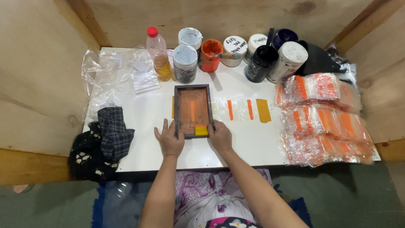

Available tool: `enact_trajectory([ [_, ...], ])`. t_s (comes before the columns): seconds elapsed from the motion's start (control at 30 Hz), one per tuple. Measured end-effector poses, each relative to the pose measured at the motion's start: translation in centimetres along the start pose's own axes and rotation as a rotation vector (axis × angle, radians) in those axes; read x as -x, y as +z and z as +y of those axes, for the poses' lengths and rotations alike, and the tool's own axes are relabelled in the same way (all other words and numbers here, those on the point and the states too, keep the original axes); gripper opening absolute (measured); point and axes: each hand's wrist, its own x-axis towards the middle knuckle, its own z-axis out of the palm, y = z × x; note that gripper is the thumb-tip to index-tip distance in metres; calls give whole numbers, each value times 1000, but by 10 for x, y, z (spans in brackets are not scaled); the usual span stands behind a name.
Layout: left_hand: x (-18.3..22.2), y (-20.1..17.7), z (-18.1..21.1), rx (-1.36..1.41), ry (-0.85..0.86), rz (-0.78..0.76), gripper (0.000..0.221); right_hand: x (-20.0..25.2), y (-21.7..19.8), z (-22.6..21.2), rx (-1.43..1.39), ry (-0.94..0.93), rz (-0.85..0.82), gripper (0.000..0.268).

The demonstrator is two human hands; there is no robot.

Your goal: A person is manually applying orange ink to small strips using a screen-printing frame and a squeegee at a workstation.

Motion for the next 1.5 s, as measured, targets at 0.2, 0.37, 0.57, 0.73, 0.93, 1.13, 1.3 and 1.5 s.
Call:
enact_trajectory([
  [0.2, -3, -12, 16, -111, -40, 3, 29, -1, 9, 10, 66, 31, -42, 30],
  [0.37, 0, -6, 15, -210, -33, 58, 28, -2, 10, 13, 112, 44, -60, 32],
  [0.57, 6, -8, 17, -266, -37, 93, 37, -2, 4, 16, -12, 88, -46, 33],
  [0.73, -4, -6, 16, -217, -94, 142, 39, 4, -22, 10, -147, 104, 34, 35],
  [0.93, -55, -27, 49, -90, -74, -113, 41, -2, -31, -6, 24, -275, -39, 34],
  [1.13, -78, -37, 63, -247, -25, -365, 45, -20, -35, -30, 247, -362, -493, 22],
  [1.3, -75, -20, 46, -249, 24, -303, 46, -33, -30, -29, 294, -325, -591, 18],
  [1.5, -73, -12, 39, -258, 21, -241, 43, -62, -36, -47, 269, -200, -609, 24],
])
